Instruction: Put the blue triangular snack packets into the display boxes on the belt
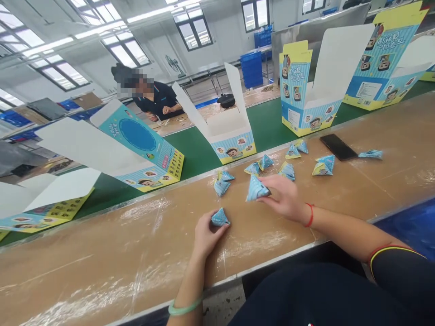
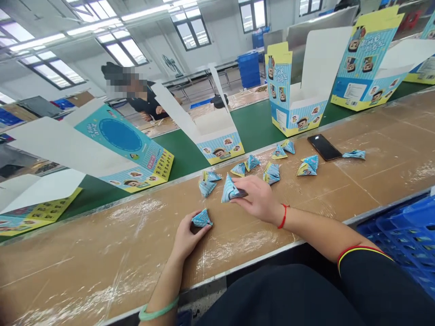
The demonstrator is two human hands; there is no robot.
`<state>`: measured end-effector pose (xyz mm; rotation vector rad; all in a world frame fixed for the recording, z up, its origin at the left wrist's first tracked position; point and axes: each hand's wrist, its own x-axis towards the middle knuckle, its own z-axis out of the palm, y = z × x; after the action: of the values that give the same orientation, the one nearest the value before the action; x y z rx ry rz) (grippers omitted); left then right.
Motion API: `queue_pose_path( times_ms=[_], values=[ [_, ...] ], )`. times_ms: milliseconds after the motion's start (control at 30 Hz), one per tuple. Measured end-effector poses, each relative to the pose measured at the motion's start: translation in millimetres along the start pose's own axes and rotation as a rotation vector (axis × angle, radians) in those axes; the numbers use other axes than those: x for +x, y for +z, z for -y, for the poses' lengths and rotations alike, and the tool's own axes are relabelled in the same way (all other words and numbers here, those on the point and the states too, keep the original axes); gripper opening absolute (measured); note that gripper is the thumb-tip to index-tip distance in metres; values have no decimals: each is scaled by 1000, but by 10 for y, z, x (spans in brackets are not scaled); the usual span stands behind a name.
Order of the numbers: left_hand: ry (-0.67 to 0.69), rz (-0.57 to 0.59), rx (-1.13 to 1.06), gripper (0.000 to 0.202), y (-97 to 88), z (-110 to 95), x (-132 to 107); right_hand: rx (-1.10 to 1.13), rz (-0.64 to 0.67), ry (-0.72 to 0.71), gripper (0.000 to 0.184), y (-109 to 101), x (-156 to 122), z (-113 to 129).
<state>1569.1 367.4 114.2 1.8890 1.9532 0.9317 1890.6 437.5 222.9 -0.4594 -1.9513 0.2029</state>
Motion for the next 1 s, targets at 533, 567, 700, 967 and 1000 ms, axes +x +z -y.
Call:
queue_pose_path(
  times_ms=[533,567,700,967,1000],
  values=[
    [-50,-26,-76,77,540,-574,40,-122,338,139,44,-5,-547,-612],
    [-23,8,-123,79,597,-650,36,-105,401,87,43,20,-530,-541],
    [62,170,-305,87,760,-924,19,-119,693,34,56,163,-538,-308],
    [-33,75,-791,110,899,-939,141,145,71,-199,33,-377,-263,-220],
    [-43,49,-819,109,929,-951,158,180,29,-232,34,-463,-214,-215]
  ],
)
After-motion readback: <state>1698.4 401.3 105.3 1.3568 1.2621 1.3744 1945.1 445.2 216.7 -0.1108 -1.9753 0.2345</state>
